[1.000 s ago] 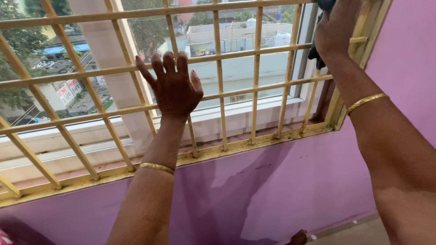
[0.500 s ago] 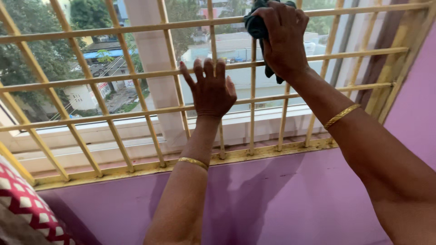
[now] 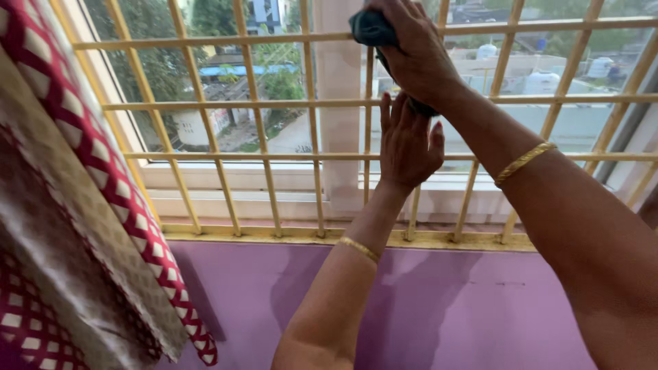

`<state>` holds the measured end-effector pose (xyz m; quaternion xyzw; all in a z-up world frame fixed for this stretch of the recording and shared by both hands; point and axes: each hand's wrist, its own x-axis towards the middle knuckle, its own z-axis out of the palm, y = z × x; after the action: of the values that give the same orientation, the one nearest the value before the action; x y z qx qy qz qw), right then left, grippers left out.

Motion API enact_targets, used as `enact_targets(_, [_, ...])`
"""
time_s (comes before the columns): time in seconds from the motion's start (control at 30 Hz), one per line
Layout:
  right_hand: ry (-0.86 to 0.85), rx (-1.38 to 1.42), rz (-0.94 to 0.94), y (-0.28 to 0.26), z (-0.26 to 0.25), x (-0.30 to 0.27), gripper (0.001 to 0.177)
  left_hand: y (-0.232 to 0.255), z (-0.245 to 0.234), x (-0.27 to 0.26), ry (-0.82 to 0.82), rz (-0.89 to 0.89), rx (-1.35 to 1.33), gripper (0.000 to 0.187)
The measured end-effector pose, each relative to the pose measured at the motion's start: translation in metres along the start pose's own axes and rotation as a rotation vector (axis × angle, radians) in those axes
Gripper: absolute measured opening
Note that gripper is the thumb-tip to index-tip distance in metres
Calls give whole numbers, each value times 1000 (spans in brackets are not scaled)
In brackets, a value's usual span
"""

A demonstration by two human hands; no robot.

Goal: The person wipes the yellow metal window grille with a green cloth, moving methodically across the bars. The person uses both hands to hold the cloth and wipe the grille, focusing on different sections throughout the clip.

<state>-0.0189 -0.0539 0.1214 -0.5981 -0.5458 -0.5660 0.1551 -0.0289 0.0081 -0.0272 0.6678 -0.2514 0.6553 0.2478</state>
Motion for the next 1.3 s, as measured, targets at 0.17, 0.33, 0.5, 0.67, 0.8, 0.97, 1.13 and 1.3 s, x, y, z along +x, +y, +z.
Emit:
enact_targets(0.17, [-81,378,461,-37,-27,3,26,9,-60,6,253,-545,-882,58])
enact_targets(0.33, [-271,438,512,-96,-14,-8,46,4,-74,59,345,-970,-1502,50])
enact_targets(0.5, [-67,275,383,-67,-59,-35,45,-18,-75,90,500,-764,-1187,51])
enact_targets(0.67, [94,-533,337,-3,-79,-96,23,-9,-54,120,250,-123,245,73])
enact_targets(0.8, [21,-734,152,8,-66,-126,21,-9,-21,123,-81,299,562,73])
enact_targets(0.97, [91,-787,119,14,-59,-137,26,-46,-10,111,-120,424,584,76])
enact_targets(1.13, [95,-738,47,21,-63,-144,29,-88,-49,108,-46,509,622,72])
enact_targets(1.3, [51,-776,61,32,-62,-155,30,-104,-57,110,-48,522,509,71])
